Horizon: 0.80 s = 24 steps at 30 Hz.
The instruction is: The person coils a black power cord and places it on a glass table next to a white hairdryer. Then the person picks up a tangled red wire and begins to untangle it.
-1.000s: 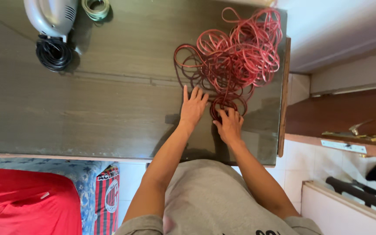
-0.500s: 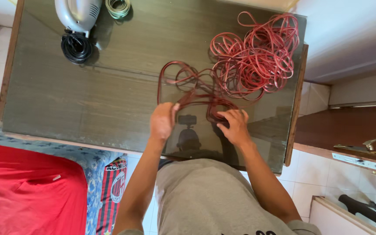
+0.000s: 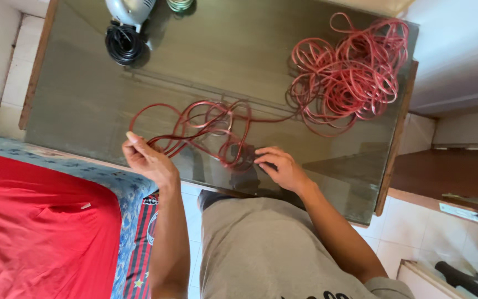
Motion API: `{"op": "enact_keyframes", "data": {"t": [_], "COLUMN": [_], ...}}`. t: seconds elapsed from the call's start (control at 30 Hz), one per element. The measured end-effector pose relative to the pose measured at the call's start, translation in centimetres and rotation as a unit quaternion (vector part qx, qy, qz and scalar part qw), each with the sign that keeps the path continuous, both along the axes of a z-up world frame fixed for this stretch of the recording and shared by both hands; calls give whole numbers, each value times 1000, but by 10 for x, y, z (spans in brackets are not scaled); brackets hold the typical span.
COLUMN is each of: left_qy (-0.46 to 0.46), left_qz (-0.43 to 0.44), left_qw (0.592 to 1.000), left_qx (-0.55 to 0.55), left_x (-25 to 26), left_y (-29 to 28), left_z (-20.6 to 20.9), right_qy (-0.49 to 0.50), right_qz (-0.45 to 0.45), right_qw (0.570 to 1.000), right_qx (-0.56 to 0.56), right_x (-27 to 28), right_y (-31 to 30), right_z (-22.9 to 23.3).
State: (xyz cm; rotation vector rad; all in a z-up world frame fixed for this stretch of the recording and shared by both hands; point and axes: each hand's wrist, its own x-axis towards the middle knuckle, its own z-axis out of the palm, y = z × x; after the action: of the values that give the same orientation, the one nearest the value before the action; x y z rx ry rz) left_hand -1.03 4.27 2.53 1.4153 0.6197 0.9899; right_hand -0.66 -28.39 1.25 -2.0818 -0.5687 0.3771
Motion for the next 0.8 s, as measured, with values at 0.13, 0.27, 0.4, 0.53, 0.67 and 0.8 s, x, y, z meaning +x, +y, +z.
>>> {"op": "enact_keyframes", "data": {"t": [0.13, 0.27, 0.4, 0.53, 0.67, 0.8], "left_qy": [10, 95, 226, 334, 327, 298], "left_qz": [25, -184, -349, -440, -470, -495], "left_qw": [998, 918, 778, 691, 681, 659], "left_qx": [63, 337, 471, 466, 456, 481], "left_x": [-1, -2, -13, -44, -55, -43], "left_y": [27, 43, 17, -3, 10, 30], "left_z": [6, 0, -33, -70, -85, -88], "right_qy": [-1, -14, -49, -148, -182, -126], "right_qz": [-109, -143, -139, -121, -160, -156], "right_qw": [993, 984, 979, 948, 933, 952], "right_qx": [-49, -108, -142, -254, -267, -230], "right_x": [10, 29, 40, 38, 28, 18], "right_y": [2, 14, 47, 73, 85, 103], "right_z": [-22, -47, -79, -104, -107, -98]}}
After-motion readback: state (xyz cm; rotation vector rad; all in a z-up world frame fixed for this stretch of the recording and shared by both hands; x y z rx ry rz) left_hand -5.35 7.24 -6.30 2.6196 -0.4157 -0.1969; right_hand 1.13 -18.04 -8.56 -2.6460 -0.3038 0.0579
